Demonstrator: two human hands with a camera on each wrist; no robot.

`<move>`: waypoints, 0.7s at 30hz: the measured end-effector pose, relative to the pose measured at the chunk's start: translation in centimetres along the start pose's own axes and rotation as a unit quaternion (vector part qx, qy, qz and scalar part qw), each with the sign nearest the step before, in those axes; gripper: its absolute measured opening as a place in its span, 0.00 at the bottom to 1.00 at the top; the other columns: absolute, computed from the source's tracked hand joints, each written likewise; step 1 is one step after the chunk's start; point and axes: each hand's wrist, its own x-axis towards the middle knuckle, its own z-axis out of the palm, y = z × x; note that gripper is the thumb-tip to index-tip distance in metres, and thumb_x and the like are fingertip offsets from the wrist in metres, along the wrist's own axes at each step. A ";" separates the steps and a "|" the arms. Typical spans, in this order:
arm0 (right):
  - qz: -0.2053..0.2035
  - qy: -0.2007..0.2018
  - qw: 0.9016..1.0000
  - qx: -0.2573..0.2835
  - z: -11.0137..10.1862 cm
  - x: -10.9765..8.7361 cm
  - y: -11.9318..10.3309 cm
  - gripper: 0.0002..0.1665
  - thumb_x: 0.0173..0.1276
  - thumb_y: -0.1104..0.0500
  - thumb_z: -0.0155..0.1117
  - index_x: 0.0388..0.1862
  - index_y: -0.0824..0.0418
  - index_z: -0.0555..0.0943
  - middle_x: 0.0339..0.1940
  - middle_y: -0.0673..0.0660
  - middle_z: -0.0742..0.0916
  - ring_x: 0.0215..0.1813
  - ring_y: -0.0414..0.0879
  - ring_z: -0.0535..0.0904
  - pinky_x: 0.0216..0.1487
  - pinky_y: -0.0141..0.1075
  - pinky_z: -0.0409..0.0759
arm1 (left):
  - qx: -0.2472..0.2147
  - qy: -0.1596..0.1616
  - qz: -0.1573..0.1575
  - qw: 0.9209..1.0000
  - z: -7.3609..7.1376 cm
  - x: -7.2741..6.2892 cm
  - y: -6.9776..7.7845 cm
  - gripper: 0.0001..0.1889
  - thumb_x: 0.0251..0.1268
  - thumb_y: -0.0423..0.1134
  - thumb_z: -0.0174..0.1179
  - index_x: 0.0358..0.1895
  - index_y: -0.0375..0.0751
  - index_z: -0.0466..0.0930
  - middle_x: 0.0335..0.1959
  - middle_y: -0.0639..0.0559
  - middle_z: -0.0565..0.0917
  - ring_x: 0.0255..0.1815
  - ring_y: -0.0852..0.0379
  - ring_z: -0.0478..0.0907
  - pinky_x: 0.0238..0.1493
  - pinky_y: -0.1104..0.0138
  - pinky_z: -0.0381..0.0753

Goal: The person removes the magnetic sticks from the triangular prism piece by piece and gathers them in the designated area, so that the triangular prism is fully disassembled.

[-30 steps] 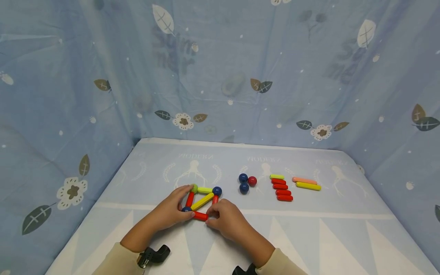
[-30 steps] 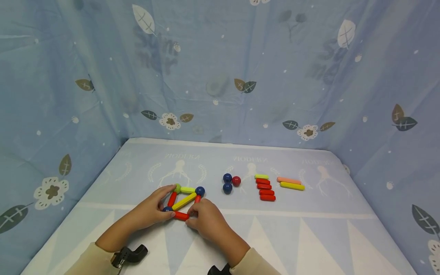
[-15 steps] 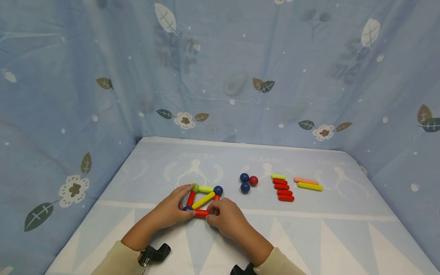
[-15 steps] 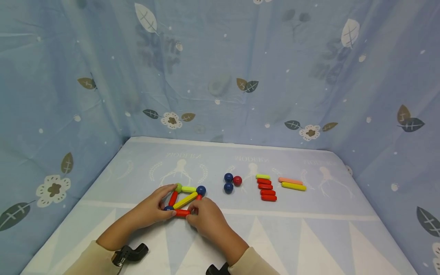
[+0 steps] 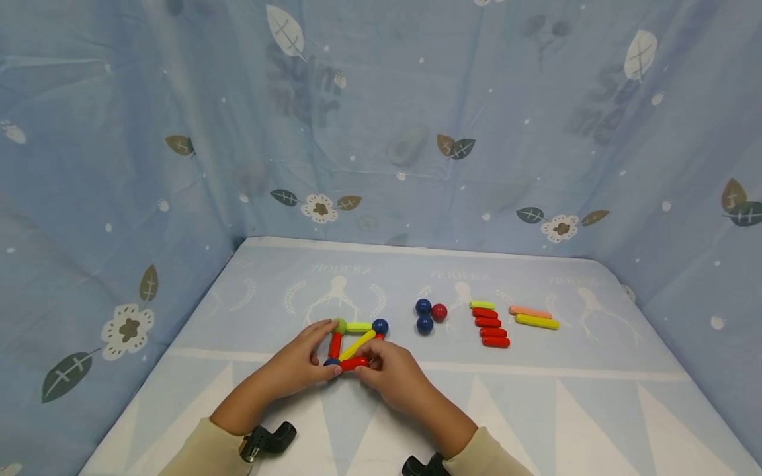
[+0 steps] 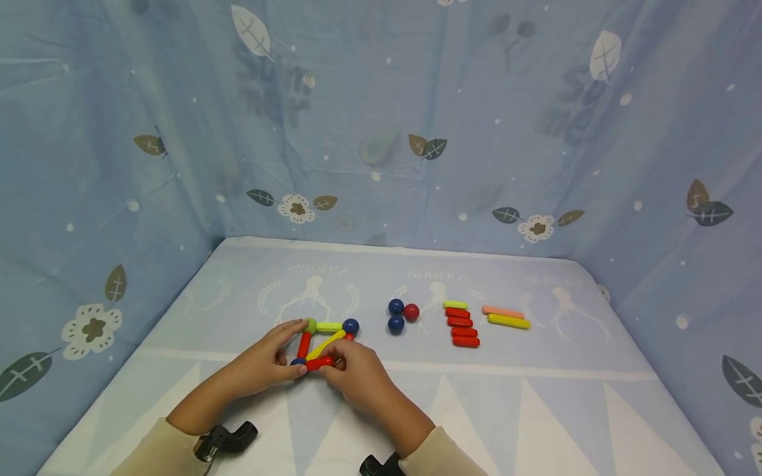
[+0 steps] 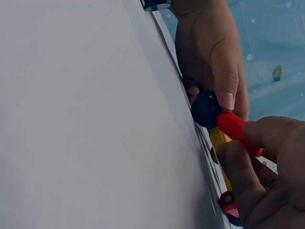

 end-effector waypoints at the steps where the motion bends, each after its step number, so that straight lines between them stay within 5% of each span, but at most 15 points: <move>1: -0.004 0.002 1.000 -0.006 0.0 0.0 0.0 0.13 0.69 0.55 0.76 0.51 0.49 0.86 0.40 0.44 0.85 0.39 0.39 0.81 0.40 0.28 0.82 | -0.001 0.001 0.002 1.000 0.0 0.0 0.0 0.48 0.60 0.53 0.77 0.82 0.60 0.62 0.83 0.53 0.61 0.33 0.59 0.73 0.34 0.70 0.77; 21: -0.008 -0.010 0.998 -0.060 -0.3 0.2 0.2 0.06 0.68 0.59 0.76 0.38 0.46 0.89 0.32 0.42 0.83 0.35 0.39 0.78 0.36 0.30 0.79 | 0.001 -0.009 -0.002 1.000 -0.1 0.0 0.2 0.48 0.60 0.52 0.77 0.83 0.60 0.61 0.83 0.54 0.60 0.33 0.59 0.73 0.34 0.69 0.76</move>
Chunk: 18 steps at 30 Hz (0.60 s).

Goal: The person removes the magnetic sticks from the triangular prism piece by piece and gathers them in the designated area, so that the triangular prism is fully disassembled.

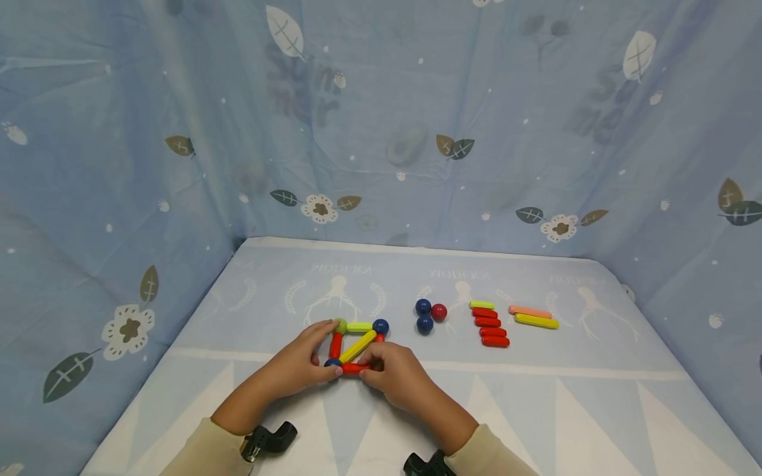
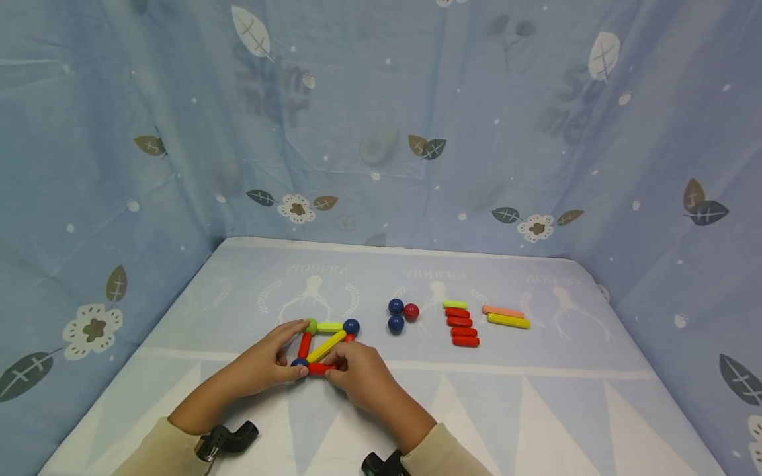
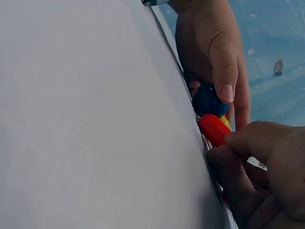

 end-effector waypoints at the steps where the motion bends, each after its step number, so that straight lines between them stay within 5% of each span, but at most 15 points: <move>1: -0.001 0.000 1.000 -0.005 0.0 0.0 0.1 0.06 0.68 0.59 0.76 0.37 0.46 0.89 0.32 0.42 0.83 0.35 0.39 0.78 0.36 0.30 0.79 | -0.001 0.001 -0.002 1.000 0.0 0.0 0.0 0.48 0.60 0.52 0.77 0.82 0.61 0.61 0.83 0.54 0.61 0.33 0.59 0.73 0.34 0.69 0.76; 18: 0.019 -0.014 0.999 0.031 -1.1 -0.6 1.0 0.08 0.69 0.57 0.76 0.42 0.44 0.88 0.37 0.41 0.87 0.39 0.41 0.81 0.39 0.31 0.81 | 0.004 0.003 -0.012 1.000 0.1 0.0 0.2 0.49 0.59 0.52 0.78 0.82 0.62 0.61 0.82 0.58 0.62 0.34 0.59 0.73 0.34 0.69 0.76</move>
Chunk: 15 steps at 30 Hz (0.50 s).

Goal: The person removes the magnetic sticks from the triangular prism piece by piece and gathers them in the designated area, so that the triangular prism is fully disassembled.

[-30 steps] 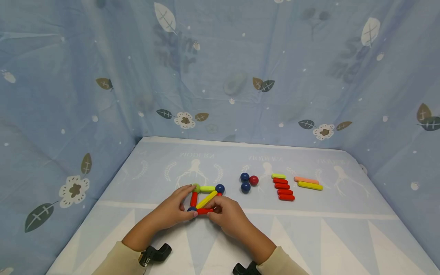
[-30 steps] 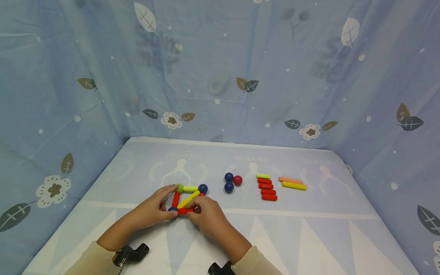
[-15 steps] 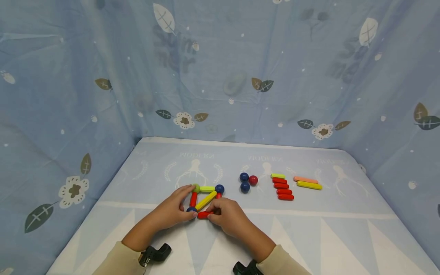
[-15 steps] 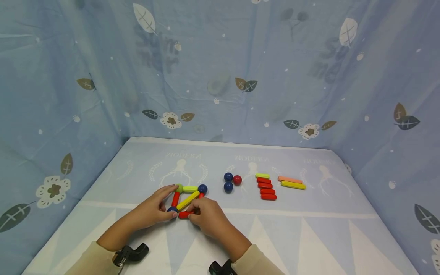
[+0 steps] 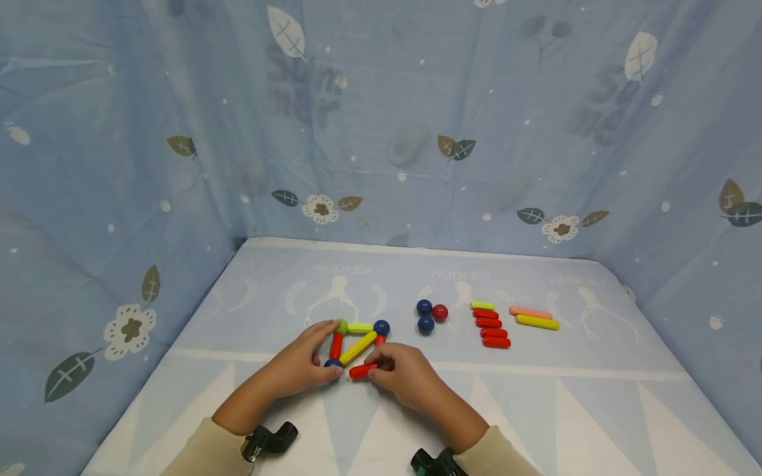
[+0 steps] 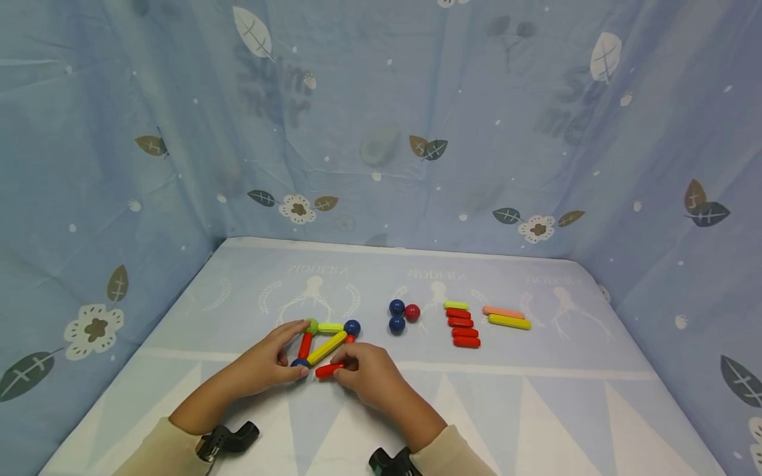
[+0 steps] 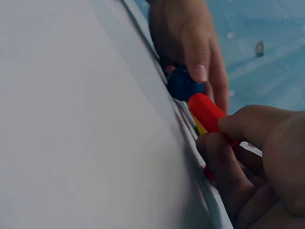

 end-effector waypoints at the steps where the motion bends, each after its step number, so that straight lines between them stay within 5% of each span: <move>1: 0.001 0.003 1.000 0.006 -0.3 0.0 0.1 0.08 0.69 0.57 0.75 0.42 0.44 0.88 0.38 0.42 0.87 0.39 0.41 0.82 0.38 0.31 0.82 | 0.001 0.001 -0.002 1.000 0.0 0.0 0.0 0.49 0.59 0.52 0.78 0.82 0.62 0.61 0.82 0.57 0.61 0.34 0.59 0.73 0.34 0.69 0.76; 15: 0.076 0.106 0.990 0.061 -5.5 0.1 1.4 0.09 0.71 0.57 0.74 0.48 0.48 0.87 0.45 0.48 0.88 0.45 0.46 0.83 0.44 0.36 0.84 | 0.007 0.001 -0.010 1.000 0.1 0.1 0.2 0.49 0.58 0.51 0.78 0.82 0.63 0.61 0.82 0.56 0.61 0.34 0.59 0.73 0.33 0.69 0.76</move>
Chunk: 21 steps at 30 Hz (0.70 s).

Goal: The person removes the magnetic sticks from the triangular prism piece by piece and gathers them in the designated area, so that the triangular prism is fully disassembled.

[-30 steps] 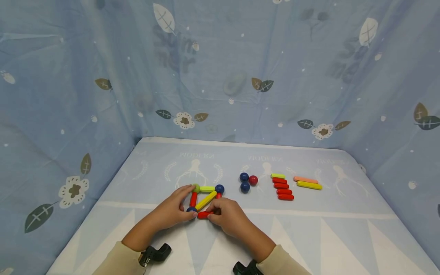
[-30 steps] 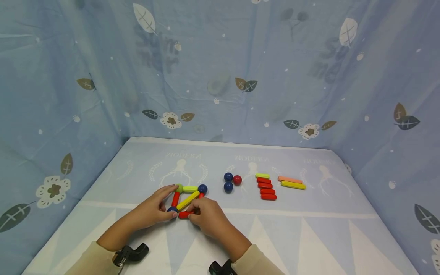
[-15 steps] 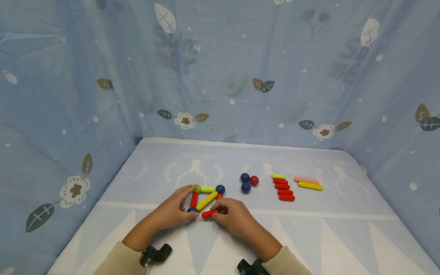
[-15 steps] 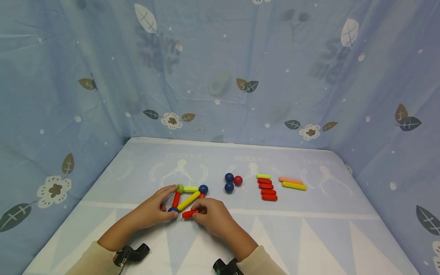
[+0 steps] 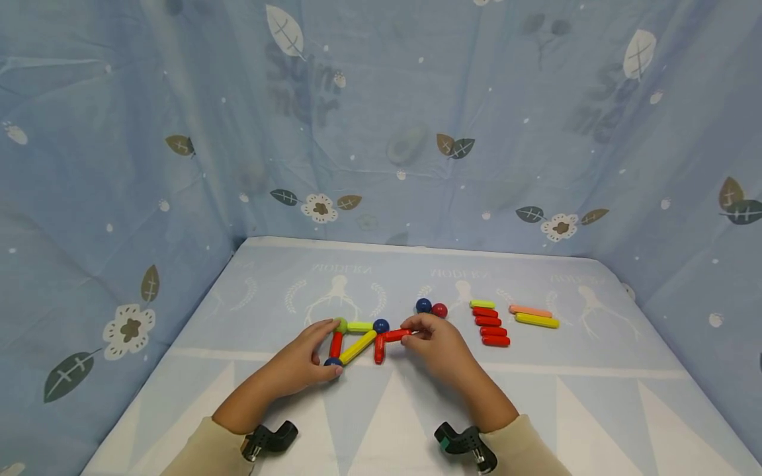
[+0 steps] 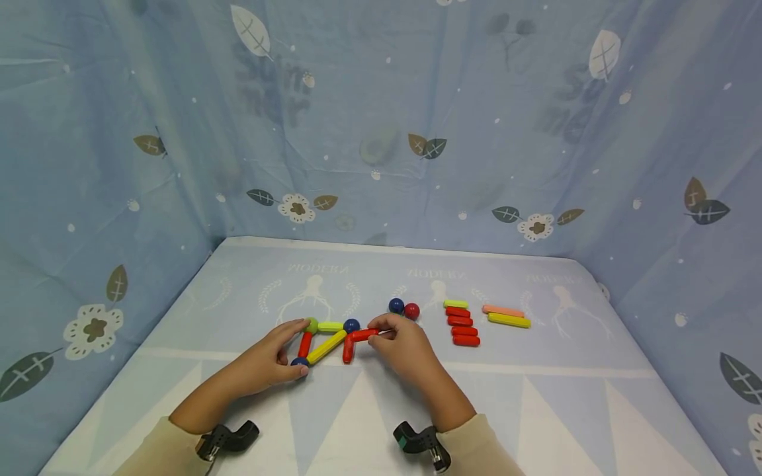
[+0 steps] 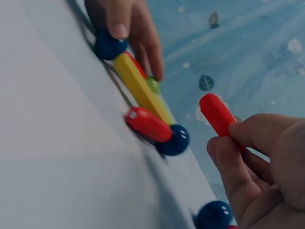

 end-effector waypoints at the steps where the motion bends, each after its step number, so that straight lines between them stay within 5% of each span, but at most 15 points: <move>1: 0.009 0.012 1.000 0.001 -0.5 0.2 0.1 0.09 0.71 0.57 0.74 0.48 0.47 0.87 0.45 0.48 0.89 0.45 0.47 0.82 0.44 0.37 0.83 | -0.001 -0.001 0.000 1.000 0.0 0.0 0.0 0.49 0.58 0.52 0.78 0.82 0.63 0.61 0.82 0.55 0.61 0.34 0.59 0.73 0.33 0.69 0.76; 12: 0.114 0.076 0.991 0.007 -7.1 2.0 1.0 0.21 0.78 0.48 0.65 0.66 0.46 0.83 0.66 0.53 0.83 0.61 0.53 0.77 0.55 0.41 0.77 | 0.002 -0.003 0.003 1.000 -0.1 0.1 -0.1 0.49 0.59 0.52 0.78 0.82 0.64 0.60 0.82 0.57 0.61 0.34 0.59 0.74 0.34 0.69 0.76; 21: 0.164 0.087 0.982 0.041 -11.2 4.4 3.3 0.26 0.80 0.47 0.61 0.74 0.44 0.77 0.61 0.59 0.86 0.49 0.58 0.83 0.45 0.41 0.84 | 0.000 0.000 0.004 1.000 0.0 0.1 -0.3 0.49 0.59 0.52 0.78 0.82 0.64 0.61 0.82 0.56 0.62 0.32 0.59 0.73 0.32 0.69 0.75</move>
